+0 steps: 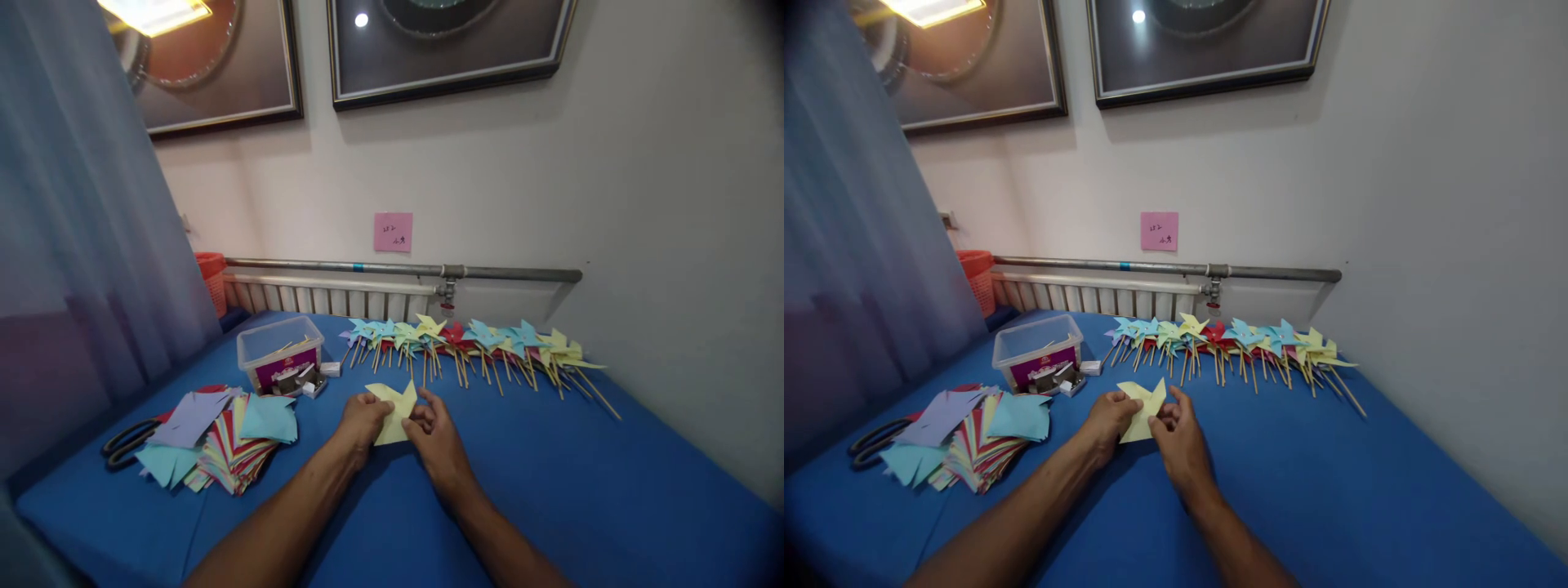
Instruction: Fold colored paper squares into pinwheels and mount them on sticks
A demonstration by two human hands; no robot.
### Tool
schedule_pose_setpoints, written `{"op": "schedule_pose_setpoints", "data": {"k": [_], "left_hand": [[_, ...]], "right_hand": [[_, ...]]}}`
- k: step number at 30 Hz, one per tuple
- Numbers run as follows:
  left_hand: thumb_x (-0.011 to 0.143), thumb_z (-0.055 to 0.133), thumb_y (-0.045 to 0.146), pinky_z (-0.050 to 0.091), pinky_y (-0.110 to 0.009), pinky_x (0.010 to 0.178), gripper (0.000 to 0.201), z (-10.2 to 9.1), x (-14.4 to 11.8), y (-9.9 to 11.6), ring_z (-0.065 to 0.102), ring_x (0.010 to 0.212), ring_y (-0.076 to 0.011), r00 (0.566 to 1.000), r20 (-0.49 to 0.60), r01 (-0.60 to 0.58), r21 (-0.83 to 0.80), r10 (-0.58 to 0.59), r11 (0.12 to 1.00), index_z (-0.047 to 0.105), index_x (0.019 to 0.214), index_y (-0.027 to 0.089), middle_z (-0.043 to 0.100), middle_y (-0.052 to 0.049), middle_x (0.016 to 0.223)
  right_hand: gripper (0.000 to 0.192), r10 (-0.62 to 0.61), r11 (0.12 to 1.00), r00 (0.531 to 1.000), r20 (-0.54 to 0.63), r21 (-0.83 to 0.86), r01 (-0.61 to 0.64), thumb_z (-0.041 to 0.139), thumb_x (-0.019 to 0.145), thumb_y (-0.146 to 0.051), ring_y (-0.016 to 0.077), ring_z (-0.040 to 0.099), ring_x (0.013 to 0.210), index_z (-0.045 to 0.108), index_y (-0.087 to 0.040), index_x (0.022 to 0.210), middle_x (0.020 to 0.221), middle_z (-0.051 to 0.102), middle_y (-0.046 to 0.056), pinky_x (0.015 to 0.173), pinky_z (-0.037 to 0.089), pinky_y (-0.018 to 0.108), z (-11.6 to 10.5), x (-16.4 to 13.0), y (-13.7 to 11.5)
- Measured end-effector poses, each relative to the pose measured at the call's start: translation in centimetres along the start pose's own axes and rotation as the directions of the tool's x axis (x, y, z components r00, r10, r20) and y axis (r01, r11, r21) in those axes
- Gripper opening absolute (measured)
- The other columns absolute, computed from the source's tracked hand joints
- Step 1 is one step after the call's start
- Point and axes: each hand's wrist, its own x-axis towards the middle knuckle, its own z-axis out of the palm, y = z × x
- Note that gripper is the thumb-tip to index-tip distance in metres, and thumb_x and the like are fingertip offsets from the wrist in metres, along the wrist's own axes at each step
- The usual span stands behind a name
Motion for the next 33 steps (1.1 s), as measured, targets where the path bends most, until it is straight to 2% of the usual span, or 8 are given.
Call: {"op": "schedule_pose_setpoints", "data": {"k": [5, 8, 11, 13, 18, 23, 27, 33], "left_hand": [[0.059, 0.075, 0.018, 0.046, -0.026, 0.054, 0.023, 0.0, 0.0, 0.7, 0.058, 0.05, -0.0144, 0.996, -0.087, -0.021, -0.158, 0.007, 0.987, 0.053, 0.067, 0.017, 0.062, 0.0, 0.056], [0.059, 0.074, 0.017, 0.045, -0.026, 0.055, 0.023, 0.1, -0.2, 0.8, 0.057, 0.051, -0.0136, 0.994, -0.104, -0.044, -0.195, 0.024, 0.98, 0.052, 0.066, 0.018, 0.06, 0.001, 0.056], [0.058, 0.075, 0.02, 0.044, -0.025, 0.056, 0.022, 0.1, -0.3, 0.7, 0.058, 0.054, -0.0139, 0.999, -0.035, -0.043, -0.19, 0.037, 0.981, 0.056, 0.067, 0.016, 0.063, -0.001, 0.06], [0.057, 0.076, 0.022, 0.043, -0.025, 0.056, 0.023, 0.1, -0.3, 0.5, 0.057, 0.055, -0.0129, 0.999, 0.002, -0.044, -0.182, 0.045, 0.982, 0.057, 0.068, 0.015, 0.064, -0.001, 0.063], [0.053, 0.078, 0.026, 0.036, -0.022, 0.051, 0.03, 0.3, -0.3, 0.3, 0.049, 0.049, -0.0087, 0.999, -0.03, -0.05, -0.156, 0.046, 0.986, 0.051, 0.064, 0.018, 0.056, 0.004, 0.056], [0.055, 0.076, 0.031, 0.03, -0.022, 0.046, 0.028, 0.5, -0.3, 0.0, 0.043, 0.045, -0.0075, 0.996, -0.023, -0.088, -0.051, 0.087, 0.995, 0.052, 0.062, 0.019, 0.052, 0.005, 0.051], [0.057, 0.075, 0.034, 0.027, -0.022, 0.044, 0.028, 0.7, -0.3, -0.4, 0.039, 0.042, -0.007, 0.992, -0.051, -0.109, 0.051, 0.112, 0.993, 0.051, 0.058, 0.019, 0.048, 0.005, 0.047], [0.06, 0.073, 0.031, 0.02, -0.022, 0.042, 0.024, 0.9, -0.3, -0.6, 0.031, 0.041, -0.0056, 0.985, -0.079, -0.138, 0.158, 0.152, 0.978, 0.052, 0.056, 0.019, 0.043, 0.007, 0.045]], "right_hand": [[0.064, -0.226, 0.91, 0.969, 0.096, -0.335, 0.245, 0.063, 0.075, -0.021, 0.0246, 0.066, 0.111, 0.049, -0.028, 0.137, 0.124, 0.065, 0.007, 0.098, 0.053, 0.043, 0.4, -1.4, -0.2], [0.048, -0.321, 0.804, 0.934, 0.157, -0.476, 0.356, 0.063, 0.076, -0.018, 0.0274, 0.057, 0.125, 0.059, -0.029, 0.122, 0.133, 0.057, 0.008, 0.108, 0.046, 0.048, 0.7, -2.1, -0.2], [0.025, -0.359, 0.75, 0.917, 0.176, -0.531, 0.395, 0.063, 0.083, -0.023, 0.0295, 0.053, 0.13, 0.066, -0.027, 0.107, 0.14, 0.051, 0.01, 0.11, 0.043, 0.051, 0.9, -2.2, -0.2], [0.014, -0.37, 0.745, 0.916, 0.154, -0.539, 0.392, 0.061, 0.088, -0.03, 0.0298, 0.053, 0.13, 0.069, -0.026, 0.099, 0.141, 0.049, 0.01, 0.11, 0.043, 0.05, 0.9, -2.2, -0.3], [0.023, -0.349, 0.803, 0.934, 0.071, -0.491, 0.337, 0.057, 0.092, -0.041, 0.0292, 0.053, 0.129, 0.074, -0.025, 0.09, 0.137, 0.052, 0.011, 0.11, 0.042, 0.047, 0.8, -1.9, -0.6], [0.028, -0.232, 0.874, 0.972, -0.04, -0.446, 0.191, 0.059, 0.086, -0.045, 0.0298, 0.059, 0.122, 0.073, -0.023, 0.078, 0.13, 0.058, 0.013, 0.101, 0.048, 0.042, 0.8, -1.4, -0.6], [0.025, -0.153, 0.916, 0.978, -0.143, -0.393, 0.086, 0.064, 0.077, -0.044, 0.0297, 0.062, 0.116, 0.072, -0.022, 0.068, 0.125, 0.064, 0.014, 0.103, 0.045, 0.042, 0.7, -0.7, -0.2], [0.024, -0.086, 0.937, 0.983, -0.159, -0.35, 0.025, 0.066, 0.072, -0.043, 0.0307, 0.061, 0.12, 0.07, -0.022, 0.06, 0.123, 0.068, 0.014, 0.105, 0.042, 0.04, 0.5, -0.2, 0.0]]}}
